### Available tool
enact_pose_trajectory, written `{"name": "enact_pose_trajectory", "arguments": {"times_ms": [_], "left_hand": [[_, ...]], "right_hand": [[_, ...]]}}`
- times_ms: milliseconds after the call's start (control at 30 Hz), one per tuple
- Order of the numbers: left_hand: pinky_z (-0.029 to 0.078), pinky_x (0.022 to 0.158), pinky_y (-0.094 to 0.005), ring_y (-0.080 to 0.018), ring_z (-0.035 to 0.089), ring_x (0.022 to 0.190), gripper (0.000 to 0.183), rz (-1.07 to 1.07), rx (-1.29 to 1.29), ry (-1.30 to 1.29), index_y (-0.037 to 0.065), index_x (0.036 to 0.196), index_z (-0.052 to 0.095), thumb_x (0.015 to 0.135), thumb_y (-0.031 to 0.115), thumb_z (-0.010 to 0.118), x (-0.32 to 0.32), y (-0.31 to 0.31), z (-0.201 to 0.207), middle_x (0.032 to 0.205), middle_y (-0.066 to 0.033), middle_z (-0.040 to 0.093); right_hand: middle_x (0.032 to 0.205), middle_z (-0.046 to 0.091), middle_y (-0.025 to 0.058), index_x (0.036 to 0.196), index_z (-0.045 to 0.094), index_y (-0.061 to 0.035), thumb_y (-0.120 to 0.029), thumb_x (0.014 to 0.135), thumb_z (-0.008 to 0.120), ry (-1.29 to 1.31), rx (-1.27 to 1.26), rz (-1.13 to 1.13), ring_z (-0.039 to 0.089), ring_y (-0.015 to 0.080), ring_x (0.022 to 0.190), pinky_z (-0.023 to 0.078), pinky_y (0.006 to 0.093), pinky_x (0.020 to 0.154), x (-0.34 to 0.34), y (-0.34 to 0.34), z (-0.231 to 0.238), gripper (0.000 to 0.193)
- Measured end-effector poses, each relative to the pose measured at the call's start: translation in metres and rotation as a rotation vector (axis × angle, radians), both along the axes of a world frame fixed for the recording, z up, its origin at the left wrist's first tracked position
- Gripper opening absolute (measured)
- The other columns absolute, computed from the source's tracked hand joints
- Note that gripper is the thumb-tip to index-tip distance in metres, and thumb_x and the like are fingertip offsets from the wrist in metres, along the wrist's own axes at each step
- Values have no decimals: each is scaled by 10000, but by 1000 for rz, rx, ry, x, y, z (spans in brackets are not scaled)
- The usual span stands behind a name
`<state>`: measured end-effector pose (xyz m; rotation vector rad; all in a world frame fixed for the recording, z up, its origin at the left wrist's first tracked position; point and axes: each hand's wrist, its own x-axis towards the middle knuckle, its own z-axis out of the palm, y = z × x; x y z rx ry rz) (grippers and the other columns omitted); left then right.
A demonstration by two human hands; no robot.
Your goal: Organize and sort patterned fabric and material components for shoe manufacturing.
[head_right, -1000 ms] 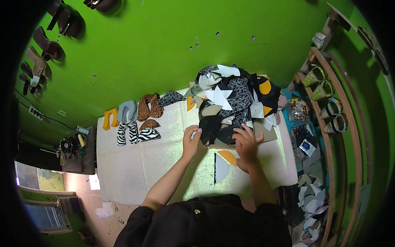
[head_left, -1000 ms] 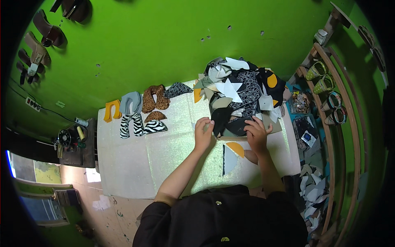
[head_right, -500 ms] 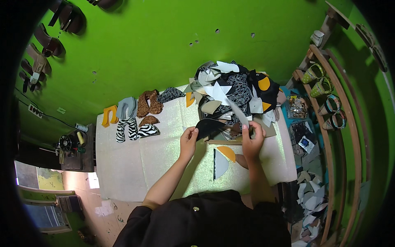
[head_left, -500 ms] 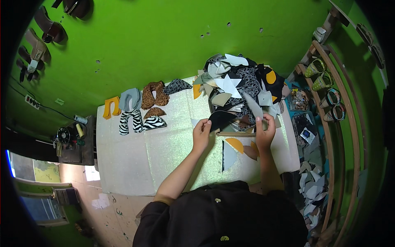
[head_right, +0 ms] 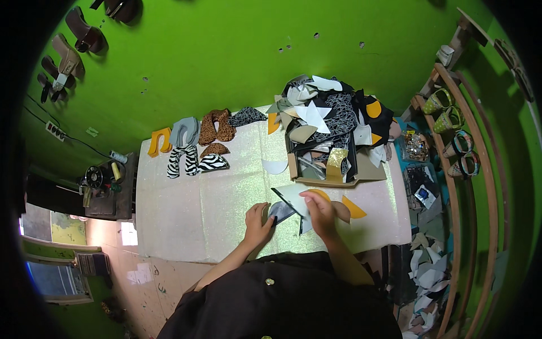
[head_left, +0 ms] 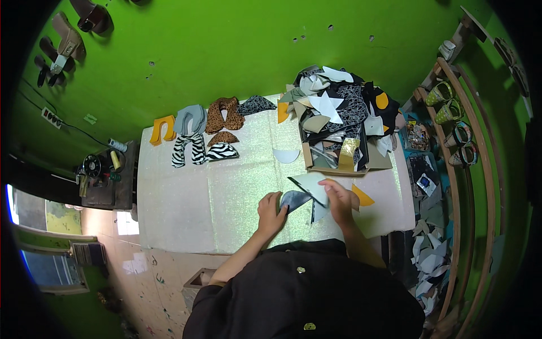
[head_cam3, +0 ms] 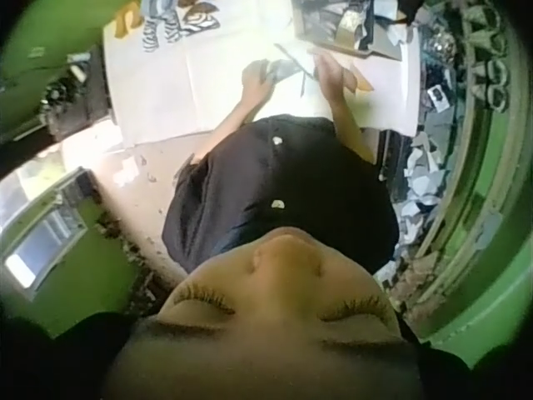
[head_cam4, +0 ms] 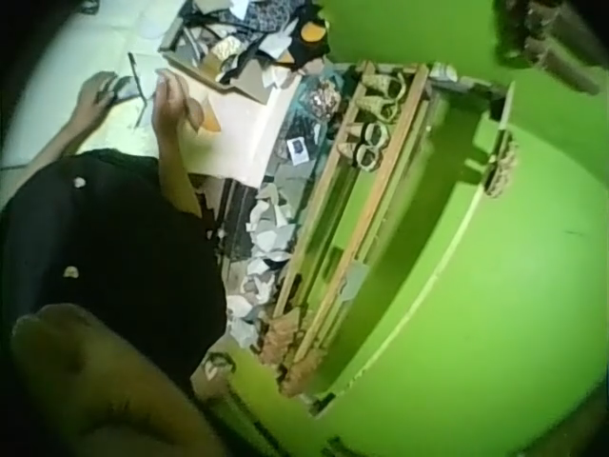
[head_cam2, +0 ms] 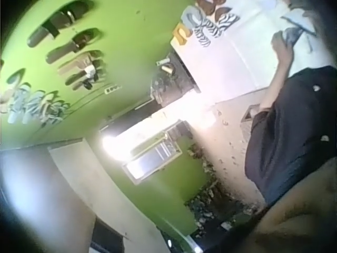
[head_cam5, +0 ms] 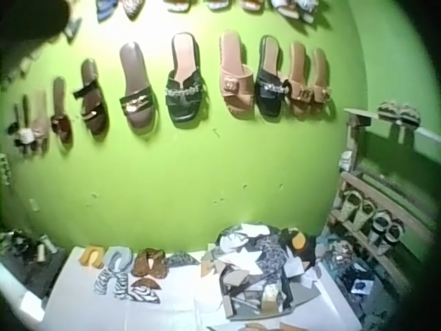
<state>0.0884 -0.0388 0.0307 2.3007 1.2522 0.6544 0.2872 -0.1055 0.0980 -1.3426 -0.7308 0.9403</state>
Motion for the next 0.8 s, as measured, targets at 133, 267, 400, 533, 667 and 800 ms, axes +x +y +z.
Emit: {"name": "enact_pose_trajectory", "arguments": {"times_ms": [133, 267, 400, 533, 667, 800], "left_hand": [[327, 971, -410, -347, 436, 1109, 424, -158, -139, -240, 24, 1191, 497, 808, 178, 596, -3, 10, 27, 1160, -181, 503], [404, 890, -415, -360, 505, 1027, 418, -428, -47, -237, 20, 1183, 480, 793, 131, 584, -3, 12, 76, 1138, -184, 513], [461, 774, -392, -304, 608, 788, 251, -416, -105, -106, 68, 1021, 636, 779, 125, 602, -3, 7, 71, 870, -133, 648], [465, 739, -267, -132, 615, 753, 160, -140, -601, -352, 28, 972, 653, 869, 135, 594, -8, 4, 46, 779, -73, 668], [457, 746, -231, -84, 591, 783, 203, -69, -930, -722, -31, 1009, 615, 922, 139, 544, -15, 7, 30, 859, -37, 661], [463, 790, -324, -220, 609, 889, 367, -67, -340, -309, 29, 1102, 588, 799, 217, 673, -23, 3, 3, 954, -141, 637]], "right_hand": [[794, 638, 68, 1055, 601, -21, -94, 829, 575, -246, -113, 258, 538, 85, 589, 432, 243, 575, -11, -5, 2, 239], [723, 646, 82, 1025, 625, -52, -112, 804, 605, -478, -140, 326, 522, 105, 488, 428, 268, 511, -19, -3, 4, 229], [677, 626, 68, 983, 626, -37, -102, 801, 614, -418, -144, 358, 499, 97, 477, 392, 252, 475, -24, 3, 9, 193], [827, 581, 68, 915, 622, -89, -233, 788, 660, -1017, -88, 226, 558, 224, 815, 400, 361, 705, -26, 4, 4, 196], [871, 580, 86, 873, 607, -101, -268, 771, 680, -803, -97, 202, 548, 267, 865, 399, 395, 762, -12, 9, -39, 210], [711, 520, 6, 931, 551, -40, -105, 827, 642, -162, -136, 279, 481, 87, 628, 396, 235, 579, -1, 16, -70, 153]]}}
